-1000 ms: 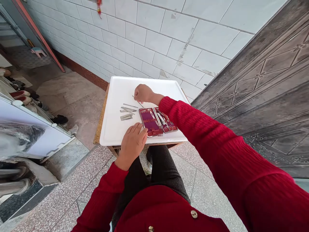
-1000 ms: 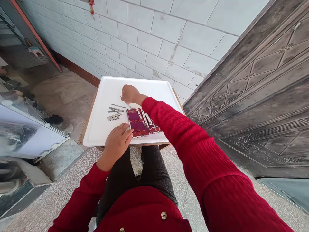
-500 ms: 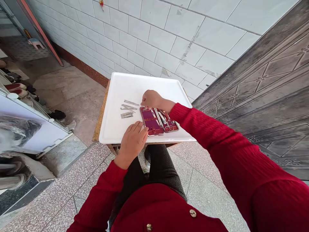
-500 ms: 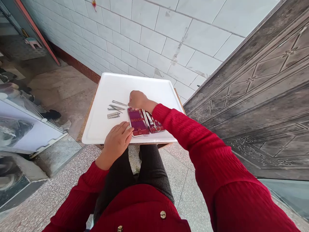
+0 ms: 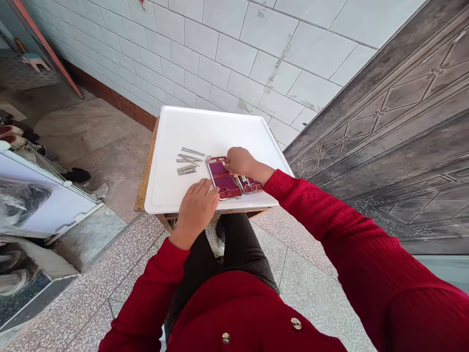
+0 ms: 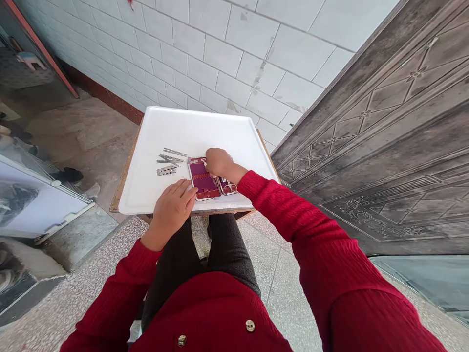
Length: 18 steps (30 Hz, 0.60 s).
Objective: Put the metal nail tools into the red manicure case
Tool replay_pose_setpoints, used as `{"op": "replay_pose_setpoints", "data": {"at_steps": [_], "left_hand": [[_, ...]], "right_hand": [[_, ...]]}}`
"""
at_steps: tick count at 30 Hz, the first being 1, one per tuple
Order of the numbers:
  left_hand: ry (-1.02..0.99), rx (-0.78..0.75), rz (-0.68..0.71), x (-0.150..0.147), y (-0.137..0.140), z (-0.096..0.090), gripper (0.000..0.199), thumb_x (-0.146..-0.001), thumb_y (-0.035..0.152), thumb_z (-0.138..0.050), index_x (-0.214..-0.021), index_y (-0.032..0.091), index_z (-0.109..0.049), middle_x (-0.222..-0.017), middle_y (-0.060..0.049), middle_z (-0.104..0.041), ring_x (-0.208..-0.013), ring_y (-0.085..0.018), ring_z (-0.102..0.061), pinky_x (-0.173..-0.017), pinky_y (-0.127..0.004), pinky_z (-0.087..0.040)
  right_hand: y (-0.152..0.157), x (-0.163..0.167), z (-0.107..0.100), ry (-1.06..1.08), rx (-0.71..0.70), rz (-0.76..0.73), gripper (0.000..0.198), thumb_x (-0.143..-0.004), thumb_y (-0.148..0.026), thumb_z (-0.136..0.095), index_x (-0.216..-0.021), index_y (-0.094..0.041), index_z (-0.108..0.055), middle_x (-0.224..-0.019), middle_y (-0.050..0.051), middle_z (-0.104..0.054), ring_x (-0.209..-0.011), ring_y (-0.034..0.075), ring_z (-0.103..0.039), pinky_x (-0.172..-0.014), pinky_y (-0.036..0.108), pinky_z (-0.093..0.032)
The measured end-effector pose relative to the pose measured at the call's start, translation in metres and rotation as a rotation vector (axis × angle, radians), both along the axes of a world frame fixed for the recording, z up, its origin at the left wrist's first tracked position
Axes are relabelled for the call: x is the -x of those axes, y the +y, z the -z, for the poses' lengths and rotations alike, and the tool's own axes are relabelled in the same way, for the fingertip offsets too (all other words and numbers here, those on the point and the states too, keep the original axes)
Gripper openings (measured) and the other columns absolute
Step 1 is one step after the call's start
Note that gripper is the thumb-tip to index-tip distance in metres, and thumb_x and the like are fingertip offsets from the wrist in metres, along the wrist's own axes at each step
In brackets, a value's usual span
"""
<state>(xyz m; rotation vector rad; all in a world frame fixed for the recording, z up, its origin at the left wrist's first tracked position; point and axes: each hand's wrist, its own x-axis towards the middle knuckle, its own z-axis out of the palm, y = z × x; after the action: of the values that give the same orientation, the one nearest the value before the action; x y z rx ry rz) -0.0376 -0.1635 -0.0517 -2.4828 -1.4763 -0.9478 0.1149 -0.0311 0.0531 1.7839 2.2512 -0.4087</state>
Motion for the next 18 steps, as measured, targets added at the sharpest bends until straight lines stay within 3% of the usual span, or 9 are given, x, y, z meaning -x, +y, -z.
{"op": "replay_pose_setpoints", "data": {"at_steps": [6,18], "left_hand": [[-0.021,-0.017,-0.005,-0.001,0.0015,0.0025,0.029,-0.106,0.021,-0.048,-0.121,0.02,-0.073,-0.131,-0.016,-0.073,-0.131,-0.032,-0.066,-0.106,-0.051,-0.056],[0.028,-0.075,-0.015,-0.002,0.0027,0.0032,0.029,-0.108,0.021,-0.046,-0.119,0.016,-0.073,-0.129,-0.016,-0.074,-0.127,-0.032,-0.067,-0.105,-0.05,-0.057]], "right_hand": [[0.0108,-0.001,-0.0008,0.124,0.101,0.12,0.026,-0.091,-0.013,-0.068,-0.066,-0.016,-0.072,-0.057,0.003,-0.072,-0.06,0.017,-0.073,-0.065,0.025,-0.059],[0.0067,0.0059,-0.0039,0.098,0.071,0.042,0.019,-0.09,-0.008,-0.068,-0.075,-0.014,-0.079,-0.056,0.004,-0.072,-0.072,0.023,-0.079,-0.08,0.03,-0.063]]}}
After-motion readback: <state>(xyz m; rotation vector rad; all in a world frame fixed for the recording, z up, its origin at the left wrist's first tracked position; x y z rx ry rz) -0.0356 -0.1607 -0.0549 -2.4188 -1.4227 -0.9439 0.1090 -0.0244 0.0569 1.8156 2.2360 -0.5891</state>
